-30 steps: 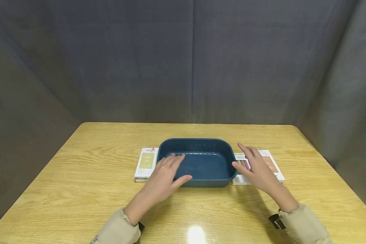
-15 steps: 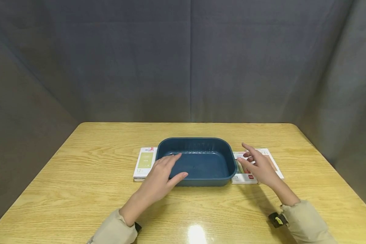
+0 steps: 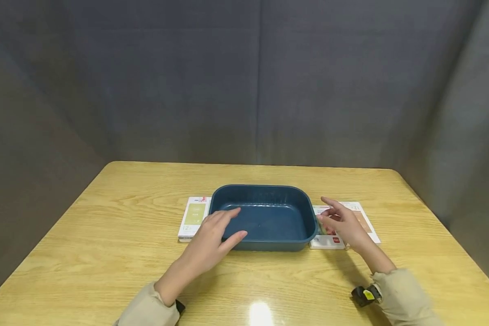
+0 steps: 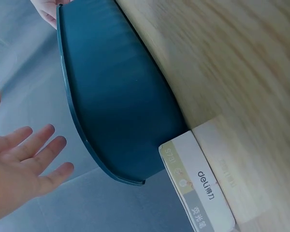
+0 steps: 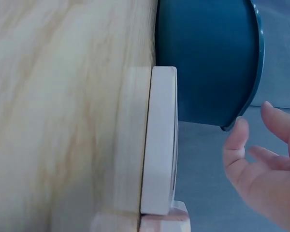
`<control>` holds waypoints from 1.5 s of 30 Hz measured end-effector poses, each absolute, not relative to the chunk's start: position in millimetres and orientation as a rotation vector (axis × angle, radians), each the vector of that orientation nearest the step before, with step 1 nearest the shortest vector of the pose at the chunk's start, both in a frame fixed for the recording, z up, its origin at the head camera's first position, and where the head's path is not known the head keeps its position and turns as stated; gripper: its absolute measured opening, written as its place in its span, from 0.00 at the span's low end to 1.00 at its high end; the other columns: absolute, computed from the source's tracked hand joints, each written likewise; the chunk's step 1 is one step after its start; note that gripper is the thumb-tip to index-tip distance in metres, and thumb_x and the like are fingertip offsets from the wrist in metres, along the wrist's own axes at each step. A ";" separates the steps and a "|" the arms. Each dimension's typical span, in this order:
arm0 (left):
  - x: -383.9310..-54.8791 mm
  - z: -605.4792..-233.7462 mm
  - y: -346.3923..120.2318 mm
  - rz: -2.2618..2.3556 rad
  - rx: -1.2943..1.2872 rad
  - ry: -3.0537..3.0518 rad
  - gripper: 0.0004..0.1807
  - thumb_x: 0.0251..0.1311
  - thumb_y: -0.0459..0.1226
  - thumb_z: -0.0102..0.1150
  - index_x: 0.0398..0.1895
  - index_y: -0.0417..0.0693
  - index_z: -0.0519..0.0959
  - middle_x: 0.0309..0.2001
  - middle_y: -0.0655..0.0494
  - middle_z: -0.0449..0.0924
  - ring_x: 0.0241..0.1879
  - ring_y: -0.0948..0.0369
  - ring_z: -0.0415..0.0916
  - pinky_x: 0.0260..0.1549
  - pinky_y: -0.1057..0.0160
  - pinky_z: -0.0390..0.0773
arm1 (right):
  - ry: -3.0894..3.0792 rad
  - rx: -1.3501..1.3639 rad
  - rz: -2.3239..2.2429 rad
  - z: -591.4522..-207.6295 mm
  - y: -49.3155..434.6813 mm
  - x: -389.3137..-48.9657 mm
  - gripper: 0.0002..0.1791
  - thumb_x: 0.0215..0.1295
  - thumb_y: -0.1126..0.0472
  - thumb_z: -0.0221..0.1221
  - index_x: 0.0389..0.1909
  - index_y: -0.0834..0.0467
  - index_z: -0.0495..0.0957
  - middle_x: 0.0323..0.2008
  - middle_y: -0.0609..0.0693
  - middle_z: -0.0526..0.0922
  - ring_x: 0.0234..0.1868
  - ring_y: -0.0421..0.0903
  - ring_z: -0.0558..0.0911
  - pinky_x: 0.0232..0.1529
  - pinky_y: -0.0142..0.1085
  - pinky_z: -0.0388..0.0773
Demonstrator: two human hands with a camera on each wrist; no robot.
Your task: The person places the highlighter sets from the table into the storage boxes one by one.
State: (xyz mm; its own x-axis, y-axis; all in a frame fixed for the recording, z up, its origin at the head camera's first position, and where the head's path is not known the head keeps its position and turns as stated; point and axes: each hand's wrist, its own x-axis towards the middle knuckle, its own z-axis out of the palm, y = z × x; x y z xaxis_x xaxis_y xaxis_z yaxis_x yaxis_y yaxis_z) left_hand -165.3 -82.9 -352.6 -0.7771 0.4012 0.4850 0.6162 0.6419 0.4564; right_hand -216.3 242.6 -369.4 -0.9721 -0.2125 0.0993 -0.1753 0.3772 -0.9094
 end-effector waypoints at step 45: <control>-163.1 -347.4 -116.8 -0.894 -0.733 -2.469 0.24 0.58 0.43 0.56 0.54 0.39 0.71 0.46 0.49 0.75 0.50 0.54 0.69 0.47 0.53 0.68 | 2.375 -0.286 -1.782 -379.4 232.9 -227.2 0.30 0.63 0.64 0.53 0.64 0.67 0.56 0.31 0.55 0.71 0.20 0.41 0.73 0.17 0.29 0.66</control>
State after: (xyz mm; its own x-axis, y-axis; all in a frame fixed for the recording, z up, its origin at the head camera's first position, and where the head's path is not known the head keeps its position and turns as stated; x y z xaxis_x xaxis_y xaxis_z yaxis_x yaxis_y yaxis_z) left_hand -163.1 -116.8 -347.4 -0.7763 0.3342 0.5344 0.5989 0.6555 0.4601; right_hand -227.2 232.9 -379.4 -0.9692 -0.2460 -0.0118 -0.0575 0.2726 -0.9604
